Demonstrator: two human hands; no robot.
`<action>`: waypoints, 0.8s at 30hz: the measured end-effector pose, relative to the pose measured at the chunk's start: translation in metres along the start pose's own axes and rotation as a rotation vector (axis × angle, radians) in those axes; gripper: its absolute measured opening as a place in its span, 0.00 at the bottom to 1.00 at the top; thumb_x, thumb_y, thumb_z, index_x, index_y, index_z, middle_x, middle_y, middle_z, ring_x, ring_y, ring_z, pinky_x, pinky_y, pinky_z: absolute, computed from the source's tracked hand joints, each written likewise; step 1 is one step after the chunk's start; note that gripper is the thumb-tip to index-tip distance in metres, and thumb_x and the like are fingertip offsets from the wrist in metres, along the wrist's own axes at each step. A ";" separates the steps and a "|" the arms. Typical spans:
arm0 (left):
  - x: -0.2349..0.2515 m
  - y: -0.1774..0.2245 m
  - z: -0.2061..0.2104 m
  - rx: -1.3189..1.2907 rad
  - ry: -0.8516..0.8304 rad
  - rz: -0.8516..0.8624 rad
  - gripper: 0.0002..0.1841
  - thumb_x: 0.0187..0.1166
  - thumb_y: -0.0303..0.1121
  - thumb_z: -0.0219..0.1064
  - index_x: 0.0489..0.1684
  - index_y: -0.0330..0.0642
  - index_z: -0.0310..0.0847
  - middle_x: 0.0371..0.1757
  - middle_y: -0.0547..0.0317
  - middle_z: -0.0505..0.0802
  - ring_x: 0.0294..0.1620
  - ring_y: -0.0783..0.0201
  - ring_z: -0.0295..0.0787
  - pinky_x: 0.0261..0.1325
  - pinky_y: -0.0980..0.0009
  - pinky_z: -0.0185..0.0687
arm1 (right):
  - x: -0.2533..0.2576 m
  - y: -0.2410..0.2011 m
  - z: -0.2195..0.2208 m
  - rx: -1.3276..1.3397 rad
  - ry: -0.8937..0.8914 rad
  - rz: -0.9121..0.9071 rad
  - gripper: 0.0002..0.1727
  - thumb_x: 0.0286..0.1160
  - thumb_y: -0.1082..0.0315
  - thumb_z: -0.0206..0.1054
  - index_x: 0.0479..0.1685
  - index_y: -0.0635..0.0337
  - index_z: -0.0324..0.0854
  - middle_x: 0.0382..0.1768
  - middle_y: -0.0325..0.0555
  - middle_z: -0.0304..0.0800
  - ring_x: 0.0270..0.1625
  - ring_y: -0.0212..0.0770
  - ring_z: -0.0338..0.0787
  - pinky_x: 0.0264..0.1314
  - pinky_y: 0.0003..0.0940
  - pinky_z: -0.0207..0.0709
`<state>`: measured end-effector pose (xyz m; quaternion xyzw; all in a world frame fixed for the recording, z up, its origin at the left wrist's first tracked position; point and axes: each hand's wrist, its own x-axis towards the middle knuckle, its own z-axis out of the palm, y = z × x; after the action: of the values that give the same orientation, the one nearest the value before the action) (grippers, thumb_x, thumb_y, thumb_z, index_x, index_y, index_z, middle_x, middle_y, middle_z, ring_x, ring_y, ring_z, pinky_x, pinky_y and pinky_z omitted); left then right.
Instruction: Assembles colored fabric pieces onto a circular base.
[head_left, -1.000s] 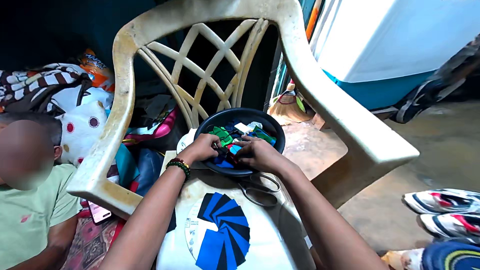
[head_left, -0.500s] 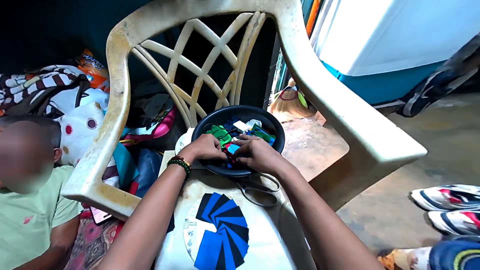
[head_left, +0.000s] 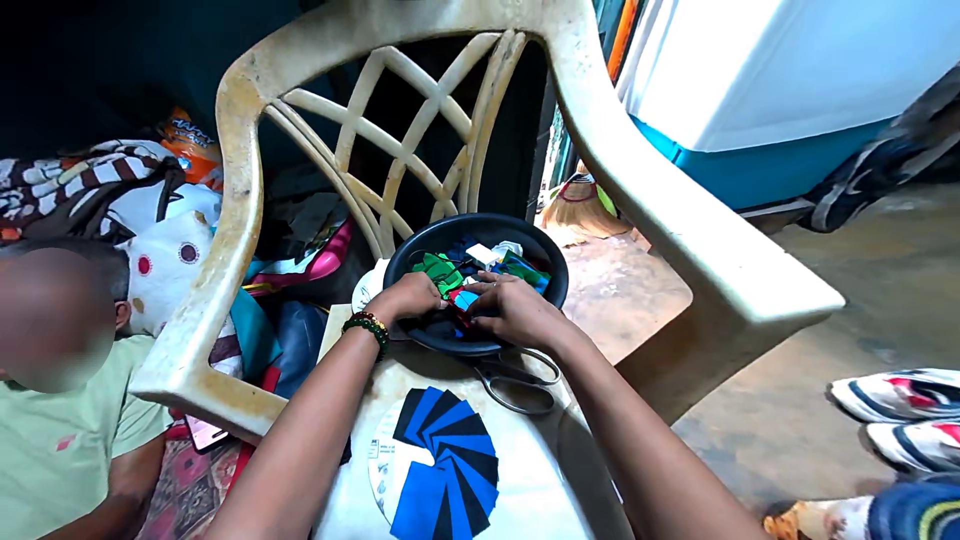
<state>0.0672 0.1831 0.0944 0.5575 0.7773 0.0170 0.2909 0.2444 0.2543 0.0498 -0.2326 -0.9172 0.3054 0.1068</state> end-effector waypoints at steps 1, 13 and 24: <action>0.007 -0.004 0.000 0.001 -0.007 0.003 0.16 0.91 0.34 0.59 0.42 0.28 0.87 0.39 0.43 0.87 0.39 0.56 0.80 0.50 0.56 0.76 | 0.000 0.000 0.000 -0.004 -0.004 0.002 0.09 0.79 0.67 0.71 0.47 0.59 0.95 0.76 0.50 0.83 0.90 0.56 0.63 0.92 0.55 0.45; 0.009 -0.008 0.001 -0.028 -0.067 0.036 0.06 0.81 0.28 0.70 0.40 0.31 0.87 0.37 0.53 0.88 0.35 0.68 0.78 0.45 0.69 0.77 | 0.002 -0.002 -0.001 -0.022 -0.030 0.016 0.10 0.80 0.65 0.70 0.50 0.57 0.95 0.76 0.49 0.83 0.90 0.54 0.62 0.93 0.54 0.43; 0.011 -0.008 0.000 0.042 -0.071 0.047 0.10 0.85 0.30 0.66 0.48 0.31 0.90 0.43 0.46 0.91 0.40 0.60 0.82 0.52 0.60 0.78 | 0.003 0.001 0.001 -0.037 -0.022 -0.008 0.10 0.80 0.65 0.70 0.48 0.57 0.96 0.75 0.50 0.83 0.90 0.55 0.63 0.93 0.54 0.44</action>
<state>0.0584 0.1902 0.0867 0.5818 0.7535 -0.0125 0.3060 0.2414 0.2561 0.0492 -0.2277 -0.9247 0.2904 0.0936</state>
